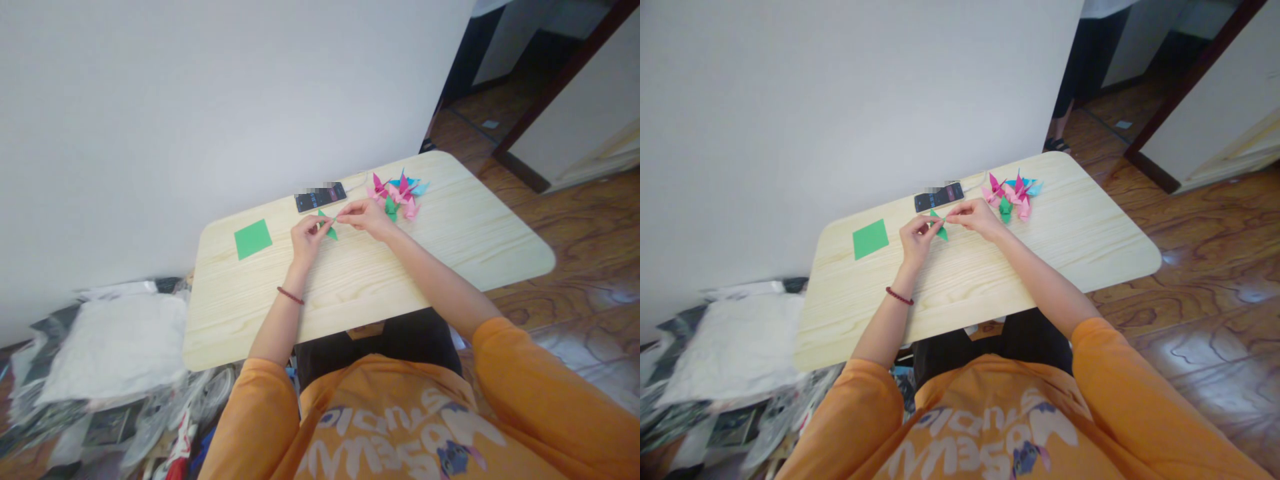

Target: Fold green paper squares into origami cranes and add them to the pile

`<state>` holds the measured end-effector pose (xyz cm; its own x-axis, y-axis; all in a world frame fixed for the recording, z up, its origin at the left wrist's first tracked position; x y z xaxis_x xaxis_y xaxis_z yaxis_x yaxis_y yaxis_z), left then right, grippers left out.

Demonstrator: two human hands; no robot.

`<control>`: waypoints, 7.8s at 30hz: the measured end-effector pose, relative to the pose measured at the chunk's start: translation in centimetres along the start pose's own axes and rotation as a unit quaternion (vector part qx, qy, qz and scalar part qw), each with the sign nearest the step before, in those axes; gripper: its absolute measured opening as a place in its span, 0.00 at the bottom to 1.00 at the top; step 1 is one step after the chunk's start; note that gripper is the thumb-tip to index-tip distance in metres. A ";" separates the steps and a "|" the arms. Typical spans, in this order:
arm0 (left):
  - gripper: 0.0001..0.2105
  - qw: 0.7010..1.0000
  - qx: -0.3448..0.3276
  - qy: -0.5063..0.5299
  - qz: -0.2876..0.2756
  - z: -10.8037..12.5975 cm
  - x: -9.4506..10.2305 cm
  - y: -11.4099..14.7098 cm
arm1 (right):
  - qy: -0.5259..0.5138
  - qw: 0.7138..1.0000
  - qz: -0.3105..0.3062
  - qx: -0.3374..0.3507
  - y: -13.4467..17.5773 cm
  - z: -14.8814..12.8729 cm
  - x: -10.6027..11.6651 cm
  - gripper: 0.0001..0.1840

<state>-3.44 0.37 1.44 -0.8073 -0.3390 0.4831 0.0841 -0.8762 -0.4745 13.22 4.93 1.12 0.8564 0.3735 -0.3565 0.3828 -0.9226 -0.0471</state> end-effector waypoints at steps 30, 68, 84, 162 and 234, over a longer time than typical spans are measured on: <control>0.09 0.998 0.055 0.009 -0.002 -0.5 -0.6 0.1 | 0.210 0.962 -0.033 0.170 0.2 -0.7 -0.1 0.11; 0.17 0.974 0.158 0.145 -0.078 -0.7 -1.4 -0.1 | 0.191 0.976 -0.024 0.103 -0.5 0.2 0.2 0.09; 0.26 0.919 0.302 0.252 -0.032 -3.2 -2.1 0.1 | 0.182 0.968 0.106 0.132 -0.5 -0.1 0.8 0.14; 0.12 0.980 0.181 0.073 -0.048 -2.7 -3.1 0.1 | 0.553 0.825 0.054 0.102 0.1 -4.1 7.8 0.07; 0.16 0.978 0.122 -0.168 0.035 -9.7 9.8 1.0 | 0.417 0.899 -0.055 0.121 -2.8 5.6 -5.1 0.14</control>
<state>-16.92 -0.49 -1.50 -0.5610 -0.4579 0.6896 0.3011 -0.8889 -0.3453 5.87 5.04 -2.21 0.8182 0.3126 0.4825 0.4811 -0.8317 -0.2771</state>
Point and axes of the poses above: each hand's wrist, its own y-axis away from the middle knuckle, its own x-axis out of the back of the hand, z = x × y, the point moved 2 cm from there along -y, towards the middle knuckle, and after that the axes turned 15 degrees about -y, right-handed, at the moved point
